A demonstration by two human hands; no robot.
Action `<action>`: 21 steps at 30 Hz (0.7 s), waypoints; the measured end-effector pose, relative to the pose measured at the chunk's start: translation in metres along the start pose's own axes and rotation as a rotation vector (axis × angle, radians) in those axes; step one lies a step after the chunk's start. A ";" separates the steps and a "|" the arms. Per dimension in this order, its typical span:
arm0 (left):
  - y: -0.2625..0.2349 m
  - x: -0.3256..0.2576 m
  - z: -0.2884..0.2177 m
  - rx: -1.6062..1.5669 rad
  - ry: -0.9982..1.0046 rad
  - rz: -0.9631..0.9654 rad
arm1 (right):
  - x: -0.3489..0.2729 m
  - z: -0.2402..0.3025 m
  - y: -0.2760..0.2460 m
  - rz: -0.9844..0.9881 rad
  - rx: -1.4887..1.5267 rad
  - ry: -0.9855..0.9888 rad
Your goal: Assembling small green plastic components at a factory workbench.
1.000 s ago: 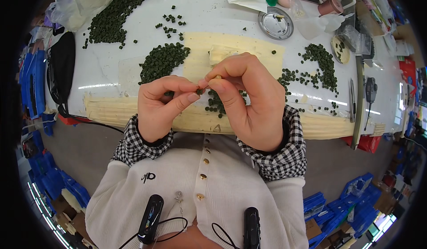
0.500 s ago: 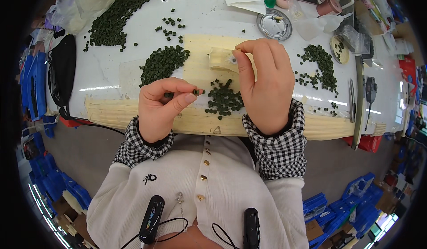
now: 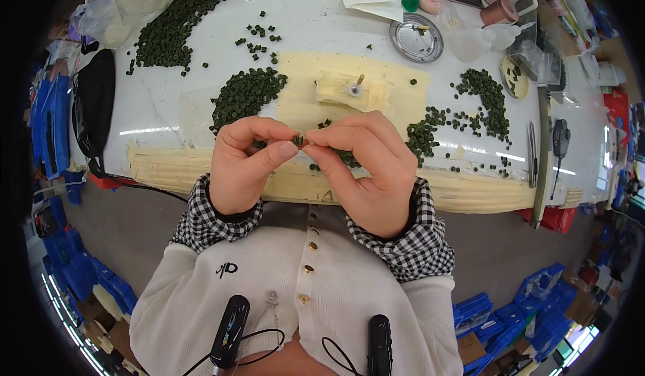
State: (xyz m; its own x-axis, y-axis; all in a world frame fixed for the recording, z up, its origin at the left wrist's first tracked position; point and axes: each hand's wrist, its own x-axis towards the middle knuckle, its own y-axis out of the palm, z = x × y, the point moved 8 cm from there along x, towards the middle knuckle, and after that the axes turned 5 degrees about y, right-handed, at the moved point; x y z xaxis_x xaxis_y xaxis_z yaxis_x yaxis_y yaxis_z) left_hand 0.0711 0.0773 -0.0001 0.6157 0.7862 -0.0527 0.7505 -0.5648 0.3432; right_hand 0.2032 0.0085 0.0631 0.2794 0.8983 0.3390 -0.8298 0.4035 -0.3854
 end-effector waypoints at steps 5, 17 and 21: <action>-0.001 0.000 -0.001 0.011 0.013 0.037 | -0.002 -0.007 0.004 0.015 0.080 0.032; -0.002 0.000 -0.001 0.054 -0.007 0.053 | -0.002 -0.006 0.005 0.040 0.090 0.005; 0.000 0.000 -0.005 0.064 -0.010 0.067 | -0.002 -0.006 0.005 0.045 0.083 -0.025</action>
State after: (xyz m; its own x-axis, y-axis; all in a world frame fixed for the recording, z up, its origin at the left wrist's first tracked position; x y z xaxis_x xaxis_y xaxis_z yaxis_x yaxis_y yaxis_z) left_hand 0.0700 0.0787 0.0049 0.6670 0.7440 -0.0408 0.7212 -0.6309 0.2861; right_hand 0.2010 0.0094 0.0554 0.2295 0.9101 0.3451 -0.8786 0.3462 -0.3288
